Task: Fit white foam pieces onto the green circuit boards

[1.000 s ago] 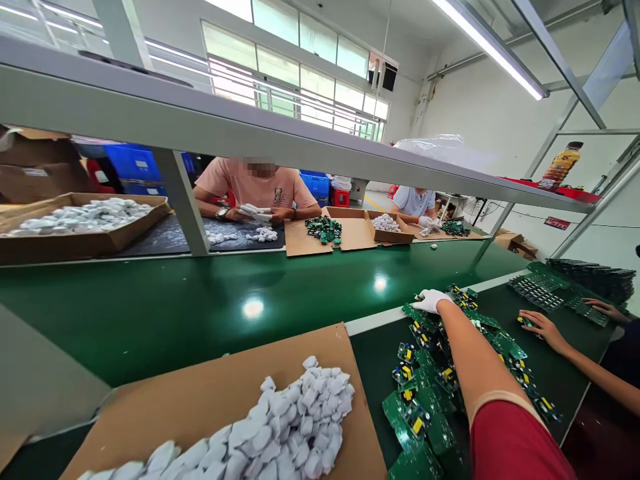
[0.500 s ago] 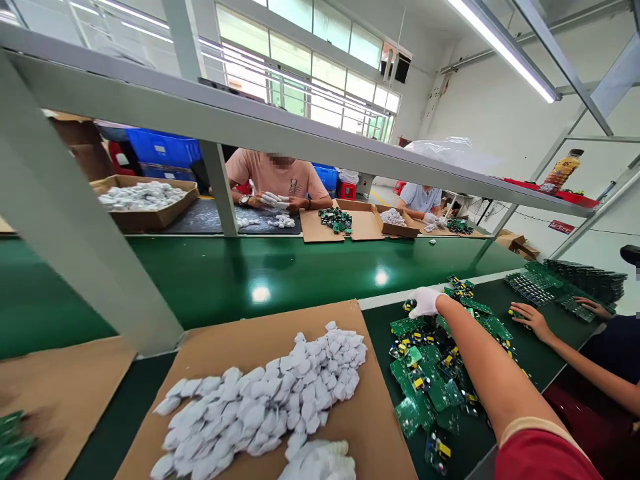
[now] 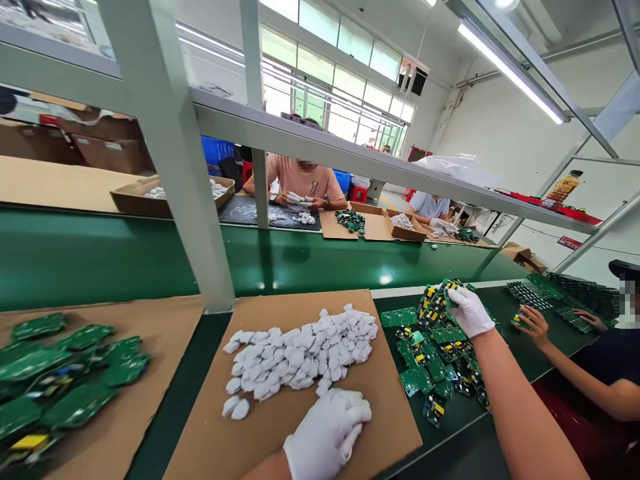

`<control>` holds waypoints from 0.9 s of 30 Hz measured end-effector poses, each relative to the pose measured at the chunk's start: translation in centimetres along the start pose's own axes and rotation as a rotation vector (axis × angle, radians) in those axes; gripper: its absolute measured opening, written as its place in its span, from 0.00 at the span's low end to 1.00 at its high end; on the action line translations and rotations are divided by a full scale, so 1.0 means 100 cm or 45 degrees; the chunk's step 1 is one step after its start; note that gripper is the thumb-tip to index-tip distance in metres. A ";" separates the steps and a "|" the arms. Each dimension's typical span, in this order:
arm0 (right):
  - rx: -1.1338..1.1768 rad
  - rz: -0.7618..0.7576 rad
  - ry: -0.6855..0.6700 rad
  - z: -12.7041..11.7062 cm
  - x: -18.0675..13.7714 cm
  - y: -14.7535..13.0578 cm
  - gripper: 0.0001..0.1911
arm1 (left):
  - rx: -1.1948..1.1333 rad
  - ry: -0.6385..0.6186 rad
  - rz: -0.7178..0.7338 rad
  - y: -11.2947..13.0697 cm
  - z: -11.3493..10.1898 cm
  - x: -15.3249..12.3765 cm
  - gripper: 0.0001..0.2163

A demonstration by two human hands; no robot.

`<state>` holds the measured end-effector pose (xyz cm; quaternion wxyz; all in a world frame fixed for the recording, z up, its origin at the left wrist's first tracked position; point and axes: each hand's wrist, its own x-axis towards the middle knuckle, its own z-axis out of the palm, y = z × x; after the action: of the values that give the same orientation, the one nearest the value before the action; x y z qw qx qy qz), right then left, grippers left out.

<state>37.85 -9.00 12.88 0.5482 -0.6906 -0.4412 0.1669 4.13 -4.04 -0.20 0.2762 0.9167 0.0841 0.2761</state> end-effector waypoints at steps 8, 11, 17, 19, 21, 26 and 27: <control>0.595 0.097 0.394 0.012 -0.034 0.026 0.17 | -0.465 0.172 -0.455 0.002 -0.016 -0.001 0.11; 0.723 0.060 0.535 -0.005 -0.029 0.028 0.18 | -0.557 0.166 -0.531 0.010 -0.026 -0.004 0.10; 0.848 0.042 0.431 0.013 -0.052 -0.001 0.19 | -1.249 0.129 -0.784 0.027 -0.042 0.004 0.13; 0.898 0.131 0.237 0.050 -0.072 -0.012 0.21 | -1.603 0.212 -0.866 0.034 -0.045 0.007 0.21; 0.985 0.274 0.011 0.095 -0.094 -0.019 0.22 | -1.899 0.324 -0.866 0.038 -0.048 0.007 0.27; 1.134 0.516 -0.309 0.193 -0.138 -0.026 0.20 | -2.020 0.534 -0.904 0.026 -0.062 -0.025 0.23; 1.155 0.521 -0.348 0.207 -0.142 -0.028 0.19 | -1.936 0.642 -0.970 0.021 -0.070 -0.038 0.22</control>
<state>14.00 -7.64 4.74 0.6860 -0.4276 -0.2478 0.5340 -2.88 -3.78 4.05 0.8570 0.3069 0.2356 0.3403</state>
